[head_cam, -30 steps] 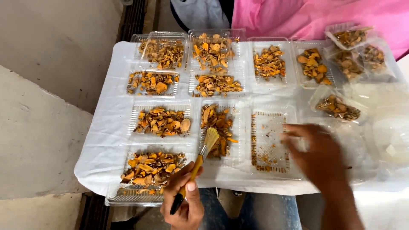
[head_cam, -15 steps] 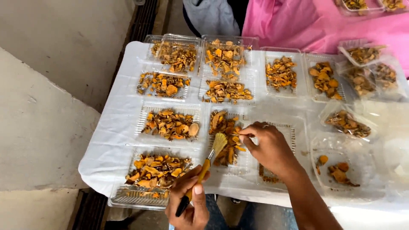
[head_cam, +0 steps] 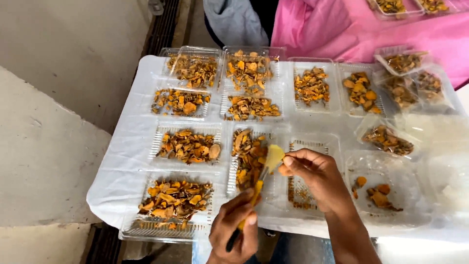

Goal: Sorting, cleaning with a brush, and bagging dried turmeric pieces in plastic containers.

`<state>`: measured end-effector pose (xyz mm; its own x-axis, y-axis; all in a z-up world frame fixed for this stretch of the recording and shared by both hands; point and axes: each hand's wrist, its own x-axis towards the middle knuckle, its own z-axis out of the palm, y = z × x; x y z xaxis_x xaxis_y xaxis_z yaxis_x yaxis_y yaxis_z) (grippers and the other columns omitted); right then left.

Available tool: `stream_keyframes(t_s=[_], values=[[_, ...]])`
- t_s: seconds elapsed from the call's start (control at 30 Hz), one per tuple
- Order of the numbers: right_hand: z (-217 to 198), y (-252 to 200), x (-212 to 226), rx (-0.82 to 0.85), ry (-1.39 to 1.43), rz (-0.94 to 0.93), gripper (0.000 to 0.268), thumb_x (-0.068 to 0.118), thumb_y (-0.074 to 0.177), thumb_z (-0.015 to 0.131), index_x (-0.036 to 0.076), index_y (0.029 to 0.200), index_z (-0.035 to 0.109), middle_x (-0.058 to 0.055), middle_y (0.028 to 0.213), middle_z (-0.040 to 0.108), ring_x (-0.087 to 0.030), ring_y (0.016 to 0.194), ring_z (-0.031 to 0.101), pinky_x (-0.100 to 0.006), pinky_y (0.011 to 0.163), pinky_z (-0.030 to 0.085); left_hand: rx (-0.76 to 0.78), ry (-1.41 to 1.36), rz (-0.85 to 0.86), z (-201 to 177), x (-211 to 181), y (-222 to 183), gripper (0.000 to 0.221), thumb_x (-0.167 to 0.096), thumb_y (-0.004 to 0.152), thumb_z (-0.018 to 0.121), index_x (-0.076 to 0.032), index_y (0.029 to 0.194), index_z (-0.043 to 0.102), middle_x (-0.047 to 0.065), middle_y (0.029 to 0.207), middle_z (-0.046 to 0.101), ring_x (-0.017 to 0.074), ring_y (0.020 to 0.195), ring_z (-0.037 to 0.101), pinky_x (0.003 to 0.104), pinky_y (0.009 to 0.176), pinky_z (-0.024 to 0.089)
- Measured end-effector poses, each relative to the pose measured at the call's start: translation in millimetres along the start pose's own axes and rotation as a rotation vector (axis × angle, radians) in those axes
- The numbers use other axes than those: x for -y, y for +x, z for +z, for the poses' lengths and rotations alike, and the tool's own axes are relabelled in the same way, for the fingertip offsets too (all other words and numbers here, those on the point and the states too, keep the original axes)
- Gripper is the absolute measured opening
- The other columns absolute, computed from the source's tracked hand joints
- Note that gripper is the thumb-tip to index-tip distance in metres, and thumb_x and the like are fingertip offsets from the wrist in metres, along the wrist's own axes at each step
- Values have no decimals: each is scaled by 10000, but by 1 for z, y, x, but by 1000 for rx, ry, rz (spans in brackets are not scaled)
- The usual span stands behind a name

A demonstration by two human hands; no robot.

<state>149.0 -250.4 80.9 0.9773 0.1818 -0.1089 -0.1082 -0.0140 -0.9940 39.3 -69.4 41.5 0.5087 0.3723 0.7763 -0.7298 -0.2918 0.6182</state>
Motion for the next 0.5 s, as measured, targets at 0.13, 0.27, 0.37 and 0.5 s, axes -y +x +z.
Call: stream_keyframes(t_s=[0.13, 0.27, 0.37, 0.5], values=[[-16, -32, 39, -210, -469, -55, 300, 269, 891, 693, 57, 1077, 796, -99, 907, 871, -160, 870, 824, -259, 768, 584, 59, 194, -51, -16, -6, 4, 199, -179, 1072, 530, 11, 1084, 587, 250, 1145, 705, 327, 1013, 824, 294, 805, 795], [-108, -76, 10, -494, -911, -305, 180, 72, 986, 774, 25, 1159, 759, -61, 1116, 757, -147, 965, 703, -260, 953, 510, -59, 195, -271, -37, -15, 4, 186, -190, 1021, 579, -12, 1059, 614, 239, 1186, 715, 311, 968, 843, 311, 810, 761], [-154, -75, -17, -442, -1229, 395, 254, 346, 1005, 697, 137, 1111, 793, -45, 1035, 859, -227, 968, 810, -360, 904, 608, -141, 169, -234, -33, -12, 4, 197, -159, 1010, 594, 33, 1040, 620, 259, 1119, 721, 337, 975, 811, 354, 785, 776], [-179, -57, -43, -174, -1491, 194, 422, 293, 925, 560, 310, 1327, 684, 39, 1216, 798, -227, 1140, 761, -402, 1044, 565, -189, 166, -288, -46, -20, 10, 188, -165, 1008, 603, 18, 1039, 633, 241, 1116, 721, 331, 980, 807, 374, 788, 785]])
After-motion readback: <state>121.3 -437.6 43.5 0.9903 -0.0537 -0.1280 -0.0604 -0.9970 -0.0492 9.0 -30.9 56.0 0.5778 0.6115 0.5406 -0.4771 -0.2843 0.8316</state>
